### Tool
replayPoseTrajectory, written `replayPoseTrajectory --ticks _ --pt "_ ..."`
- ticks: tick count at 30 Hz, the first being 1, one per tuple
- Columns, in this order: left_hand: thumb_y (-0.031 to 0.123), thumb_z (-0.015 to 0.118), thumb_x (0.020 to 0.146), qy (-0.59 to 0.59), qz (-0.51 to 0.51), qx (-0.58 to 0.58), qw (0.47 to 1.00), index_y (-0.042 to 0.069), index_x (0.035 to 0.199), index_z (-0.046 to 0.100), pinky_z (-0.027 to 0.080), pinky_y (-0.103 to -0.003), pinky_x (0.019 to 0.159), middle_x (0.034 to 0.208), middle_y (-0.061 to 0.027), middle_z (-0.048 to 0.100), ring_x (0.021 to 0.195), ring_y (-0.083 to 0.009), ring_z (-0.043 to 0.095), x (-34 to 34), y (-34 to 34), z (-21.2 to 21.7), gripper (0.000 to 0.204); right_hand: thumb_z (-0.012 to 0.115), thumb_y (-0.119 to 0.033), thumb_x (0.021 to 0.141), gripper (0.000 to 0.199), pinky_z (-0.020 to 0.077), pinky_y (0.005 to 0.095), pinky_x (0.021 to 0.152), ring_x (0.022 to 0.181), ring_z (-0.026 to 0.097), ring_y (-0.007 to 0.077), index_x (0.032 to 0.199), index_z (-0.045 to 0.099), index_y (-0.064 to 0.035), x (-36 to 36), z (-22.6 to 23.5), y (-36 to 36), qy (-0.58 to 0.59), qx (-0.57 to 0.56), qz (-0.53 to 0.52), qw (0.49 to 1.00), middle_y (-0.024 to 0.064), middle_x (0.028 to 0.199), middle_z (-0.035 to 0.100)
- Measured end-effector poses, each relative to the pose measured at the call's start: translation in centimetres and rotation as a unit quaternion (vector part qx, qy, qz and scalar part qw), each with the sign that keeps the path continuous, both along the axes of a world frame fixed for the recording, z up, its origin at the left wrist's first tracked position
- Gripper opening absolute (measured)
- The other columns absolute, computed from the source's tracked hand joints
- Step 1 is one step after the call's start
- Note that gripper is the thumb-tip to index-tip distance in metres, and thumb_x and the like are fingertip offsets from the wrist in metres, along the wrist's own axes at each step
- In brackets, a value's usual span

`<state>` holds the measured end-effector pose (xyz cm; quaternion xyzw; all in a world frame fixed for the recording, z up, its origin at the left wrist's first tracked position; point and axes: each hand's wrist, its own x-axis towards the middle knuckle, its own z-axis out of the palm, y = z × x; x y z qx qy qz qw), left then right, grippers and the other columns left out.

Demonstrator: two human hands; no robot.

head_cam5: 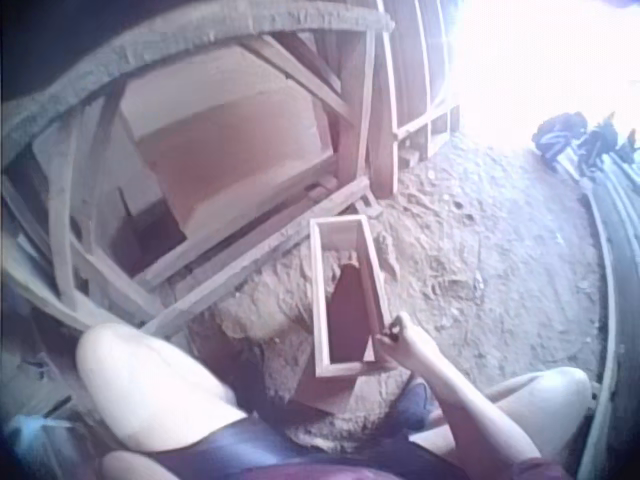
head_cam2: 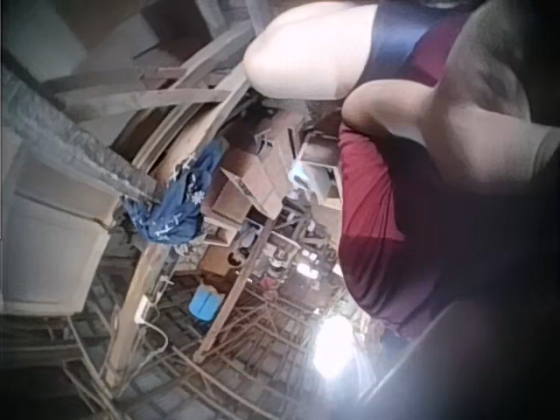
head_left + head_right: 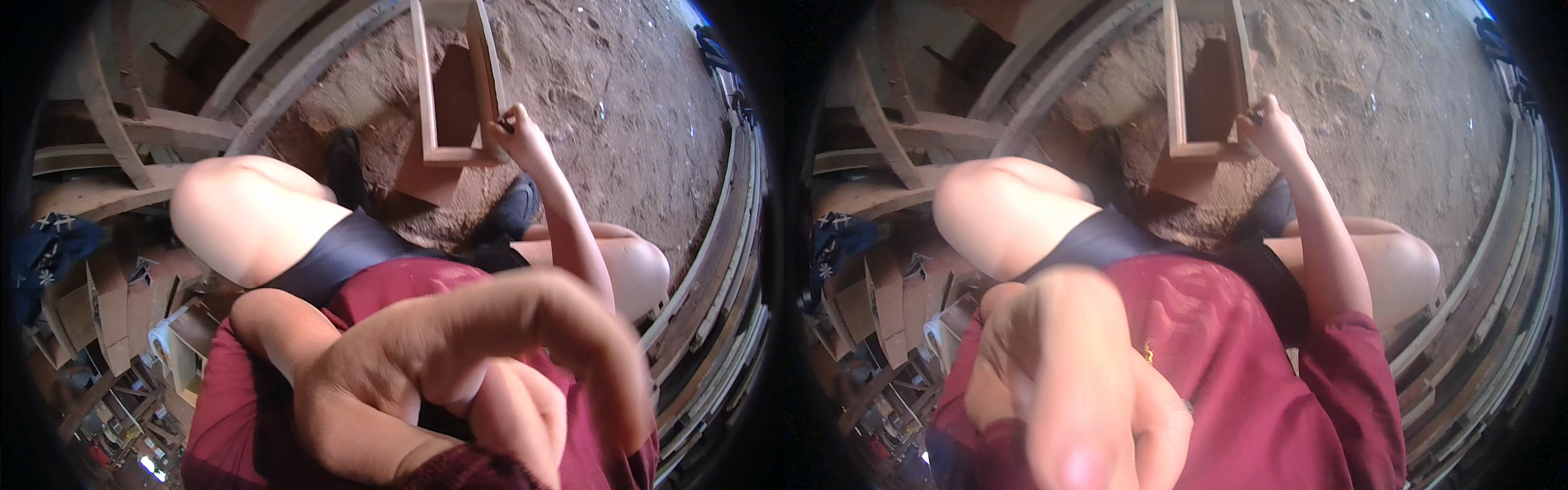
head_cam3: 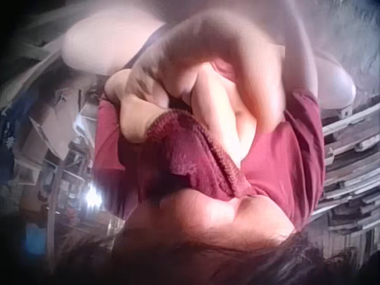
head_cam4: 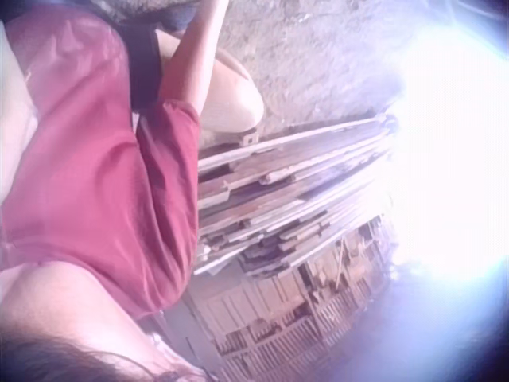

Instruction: The person assembles a small rectangular wooden box by fitting four pieces together. They then smooth the edges and corners of the assembled box using a small handheld abrasive tool.

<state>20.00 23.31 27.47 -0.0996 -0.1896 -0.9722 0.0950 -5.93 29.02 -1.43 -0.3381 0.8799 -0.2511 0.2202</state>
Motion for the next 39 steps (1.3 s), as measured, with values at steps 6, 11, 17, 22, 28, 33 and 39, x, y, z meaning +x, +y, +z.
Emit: replayPoseTrajectory --ticks 6,11,17,22,28,33,39 --pt "0.015 0.061 0.097 0.017 -0.083 -0.120 0.989 -0.010 0.114 0.057 0.051 -0.031 0.072 0.096 -0.0160 0.069 0.089 -0.0282 0.066 -0.2 -2.1 -1.5 0.031 0.065 -0.043 0.088 0.051 0.0521 0.0444 0.089 0.102 0.067 0.0383 0.124 0.055 -0.0082 1.3 3.9 -0.7 -0.031 0.073 -0.030 0.996 0.0214 0.106 0.070" --pt "0.021 0.059 0.098 0.064 -0.089 -0.225 0.968 -0.008 0.123 0.059 0.050 -0.036 0.077 0.105 -0.0144 0.069 0.100 -0.0341 0.065 -0.1 -2.4 -1.4 0.038 0.059 -0.041 0.086 0.045 0.0533 0.0447 0.089 0.101 0.068 0.0359 0.113 0.064 -0.0058 0.4 3.5 -1.4 0.031 0.142 0.020 0.989 0.0194 0.104 0.071" --pt "0.014 0.050 0.101 0.235 0.019 -0.439 0.867 -0.011 0.145 0.029 0.045 -0.041 0.102 0.120 -0.0176 0.069 0.118 -0.0361 0.062 -4.1 -6.4 -5.5 0.054 0.067 -0.040 0.083 0.042 0.0538 0.0450 0.088 0.102 0.068 0.0336 0.113 0.067 -0.0103 1.0 4.2 0.1 0.044 0.115 0.008 0.992 0.0180 0.105 0.071" --pt "0.027 0.079 0.079 -0.097 -0.106 -0.886 0.440 0.015 0.143 0.052 0.048 -0.039 0.101 0.122 -0.0175 0.067 0.115 -0.0330 0.062 -9.5 -10.1 -4.8 0.070 0.068 -0.044 0.084 0.043 0.0538 0.0443 0.088 0.102 0.068 0.0330 0.113 0.068 -0.0130 0.0 3.0 0.2 -0.012 0.113 0.010 0.993 0.0148 0.106 0.071" --pt "0.035 0.080 0.070 0.035 -0.148 -0.988 -0.016 0.023 0.141 0.050 0.027 -0.063 0.114 0.148 -0.0141 0.046 0.144 -0.0326 0.035 -13.1 -18.5 -21.4 0.078 0.069 -0.041 0.080 0.039 0.0545 0.0433 0.085 0.099 0.069 0.0325 0.105 0.069 -0.0106 -0.2 2.6 -0.6 0.016 0.088 0.055 0.994 0.0135 0.101 0.072" --pt "0.021 0.066 0.081 0.164 -0.064 -0.981 0.087 0.020 0.089 0.064 0.048 -0.045 0.094 0.093 -0.0014 0.064 0.102 -0.0227 0.062 -15.1 -19.1 -26.6 0.009 0.070 -0.035 0.077 0.034 0.0543 0.0461 0.081 0.091 0.068 0.0355 0.098 0.067 -0.0081 0.1 3.7 0.0 0.014 0.060 0.049 0.997 0.0161 0.093 0.071" --pt "0.025 0.062 0.084 0.160 -0.051 -0.983 0.069 0.020 0.080 0.065 0.054 -0.039 0.073 0.089 -0.0015 0.062 0.094 -0.0210 0.064 -14.5 -16.3 -25.3 0.006 0.066 -0.032 0.080 0.026 0.0552 0.0429 0.081 0.089 0.070 0.0307 0.092 0.067 -0.0090 0.5 3.8 0.8 0.065 0.053 -0.014 0.996 0.0132 0.089 0.072"
